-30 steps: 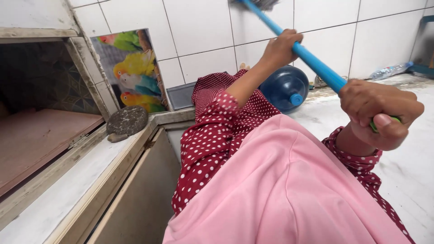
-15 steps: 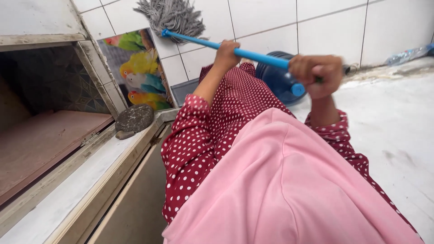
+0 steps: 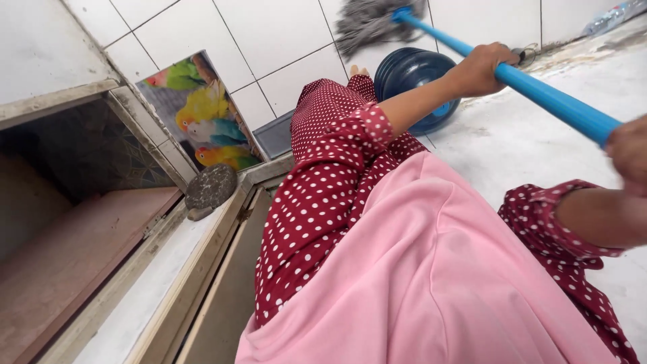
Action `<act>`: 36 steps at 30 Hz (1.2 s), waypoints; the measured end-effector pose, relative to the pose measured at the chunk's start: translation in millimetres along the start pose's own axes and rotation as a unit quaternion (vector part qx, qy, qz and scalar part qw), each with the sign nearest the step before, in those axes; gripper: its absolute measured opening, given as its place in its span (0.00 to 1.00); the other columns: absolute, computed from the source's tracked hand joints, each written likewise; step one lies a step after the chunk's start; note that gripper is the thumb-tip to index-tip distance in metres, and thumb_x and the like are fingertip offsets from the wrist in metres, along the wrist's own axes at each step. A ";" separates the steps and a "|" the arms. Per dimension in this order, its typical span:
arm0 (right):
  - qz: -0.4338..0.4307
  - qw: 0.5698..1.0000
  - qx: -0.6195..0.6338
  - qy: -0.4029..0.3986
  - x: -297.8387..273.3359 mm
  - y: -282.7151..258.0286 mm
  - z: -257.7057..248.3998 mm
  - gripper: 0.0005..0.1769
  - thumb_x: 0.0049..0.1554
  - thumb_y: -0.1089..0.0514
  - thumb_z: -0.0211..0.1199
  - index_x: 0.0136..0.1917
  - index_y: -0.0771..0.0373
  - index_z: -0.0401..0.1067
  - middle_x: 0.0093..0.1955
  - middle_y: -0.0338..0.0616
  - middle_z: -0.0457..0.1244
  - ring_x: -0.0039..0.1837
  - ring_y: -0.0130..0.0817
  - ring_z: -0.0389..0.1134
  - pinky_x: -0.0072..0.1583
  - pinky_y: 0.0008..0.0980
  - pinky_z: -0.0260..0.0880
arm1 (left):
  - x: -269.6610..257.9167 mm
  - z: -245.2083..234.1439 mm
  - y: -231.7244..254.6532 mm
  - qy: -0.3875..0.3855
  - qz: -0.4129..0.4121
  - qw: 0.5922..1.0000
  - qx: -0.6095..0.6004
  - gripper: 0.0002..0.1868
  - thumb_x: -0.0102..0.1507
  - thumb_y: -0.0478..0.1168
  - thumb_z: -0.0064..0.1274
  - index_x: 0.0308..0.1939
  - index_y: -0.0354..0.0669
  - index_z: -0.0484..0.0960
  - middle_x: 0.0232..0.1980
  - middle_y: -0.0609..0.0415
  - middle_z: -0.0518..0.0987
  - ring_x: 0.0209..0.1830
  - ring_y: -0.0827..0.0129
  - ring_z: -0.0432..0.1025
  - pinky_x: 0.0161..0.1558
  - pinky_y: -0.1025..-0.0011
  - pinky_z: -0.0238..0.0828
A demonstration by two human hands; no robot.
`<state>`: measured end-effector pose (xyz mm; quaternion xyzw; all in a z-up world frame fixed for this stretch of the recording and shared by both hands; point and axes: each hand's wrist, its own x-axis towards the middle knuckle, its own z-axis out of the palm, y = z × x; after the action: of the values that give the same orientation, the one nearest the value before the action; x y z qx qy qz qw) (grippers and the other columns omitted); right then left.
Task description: The person mops a white tiled floor using a blue-handled mop. They move the mop back and forth across the tiles, covering different areas of the room.
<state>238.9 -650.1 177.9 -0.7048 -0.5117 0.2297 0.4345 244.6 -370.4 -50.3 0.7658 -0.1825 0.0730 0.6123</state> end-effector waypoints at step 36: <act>-0.308 0.901 0.163 0.258 395.6 -43.4 182.8 0.30 0.66 0.53 0.45 0.23 0.63 0.52 0.21 0.43 0.46 0.21 0.38 0.47 0.31 0.39 0.52 | -64.5 -293.4 -88.6 0.149 -0.150 0.921 0.328 0.22 0.51 0.28 0.66 0.39 0.52 0.70 0.61 0.53 0.70 0.47 0.53 0.78 0.31 0.54 0.75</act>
<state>222.5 -212.6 168.0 -0.4660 -0.5291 -0.0252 0.7087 250.5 -58.9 -82.4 0.9225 0.0622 0.1490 0.3505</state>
